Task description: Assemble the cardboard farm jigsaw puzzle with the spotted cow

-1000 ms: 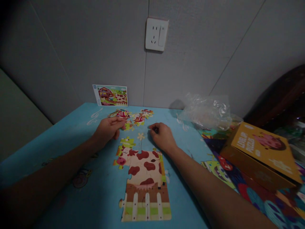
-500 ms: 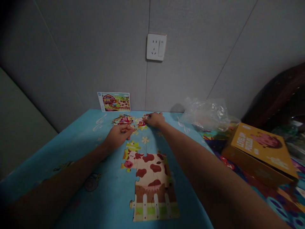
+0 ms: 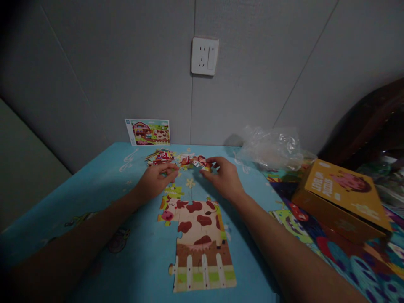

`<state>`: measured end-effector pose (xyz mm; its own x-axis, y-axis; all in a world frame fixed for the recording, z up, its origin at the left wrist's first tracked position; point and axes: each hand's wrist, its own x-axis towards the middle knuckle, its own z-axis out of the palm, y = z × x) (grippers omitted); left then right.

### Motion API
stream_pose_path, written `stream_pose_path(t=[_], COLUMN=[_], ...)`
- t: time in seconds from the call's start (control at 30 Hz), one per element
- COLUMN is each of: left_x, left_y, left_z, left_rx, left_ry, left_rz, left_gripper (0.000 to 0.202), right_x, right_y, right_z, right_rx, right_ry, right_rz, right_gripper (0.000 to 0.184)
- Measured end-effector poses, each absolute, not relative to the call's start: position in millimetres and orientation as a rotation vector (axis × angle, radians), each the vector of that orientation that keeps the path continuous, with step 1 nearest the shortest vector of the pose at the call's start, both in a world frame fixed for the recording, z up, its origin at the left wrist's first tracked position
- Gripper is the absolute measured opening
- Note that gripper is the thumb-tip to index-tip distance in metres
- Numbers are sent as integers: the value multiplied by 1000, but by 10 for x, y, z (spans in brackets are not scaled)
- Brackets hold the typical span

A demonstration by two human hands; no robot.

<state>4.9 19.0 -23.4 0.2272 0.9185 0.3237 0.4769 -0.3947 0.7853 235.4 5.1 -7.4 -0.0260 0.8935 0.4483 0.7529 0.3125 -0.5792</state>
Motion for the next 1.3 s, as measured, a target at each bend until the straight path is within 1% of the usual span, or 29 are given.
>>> stream_pose_path(t=[0.1, 0.17, 0.23, 0.33, 0.47, 0.57, 0.67, 0.73, 0.83, 0.93, 1.03, 1.1, 1.17, 1.23, 1.3], left_x=[104, 129, 132, 101, 68, 72, 75, 64, 38, 21, 24, 33, 38, 37, 30], left_y=[88, 40, 22, 41, 75, 76, 81, 95, 125, 146, 150, 149, 150, 157, 168], left_z=[-160, -128, -114, -124, -150, -150, -121, -91, -57, -56, -71, -75, -74, -74, -80], left_rx=[1813, 1716, 1665, 1615, 1608, 1644, 1650, 1607, 1475, 1399, 1402, 1410, 1413, 1414, 1409], left_ry=[1138, 1050, 997, 966, 967, 1003, 1125, 1246, 1383, 1437, 1466, 1477, 1482, 1489, 1492], left_rz=[1054, 1017, 999, 1001, 988, 977, 1045, 1133, 1261, 1339, 1365, 1359, 1343, 1327, 1323], left_gripper=[45, 45, 39, 31, 30, 28, 20, 20, 20, 21, 22, 23, 23, 23, 22], right_x=[2220, 2137, 2088, 2084, 2122, 2129, 2135, 2154, 2188, 2177, 2108, 2069, 2064, 2094, 2135], right_y=[-30, -73, -91, -65, -2, 22, 42, 60, 91, 119, 152, 180, 208, 229, 239], right_z=[-34, -45, -78, -140, -201, -224, -231, -231, -227, -227, -243, -260, -272, -274, -264], right_rx=[-1146, -950, -860, -937, -1049, -1063, -1129, -1229, -1378, -1381, -1290, -1371, -1527, -1622, -1630], right_ry=[-1968, -2086, -2129, -2058, -1935, -1884, -1870, -1876, -1910, -2075, -2294, -2340, -2333, -2342, -2369], right_rz=[232, 244, 269, 353, 564, 651, 640, 606, 527, 387, 218, 125, 81, 84, 101], right_gripper=[37, 37, 41, 44, 35, 31, 27, 23, 22, 26, 39, 52, 59, 62, 62])
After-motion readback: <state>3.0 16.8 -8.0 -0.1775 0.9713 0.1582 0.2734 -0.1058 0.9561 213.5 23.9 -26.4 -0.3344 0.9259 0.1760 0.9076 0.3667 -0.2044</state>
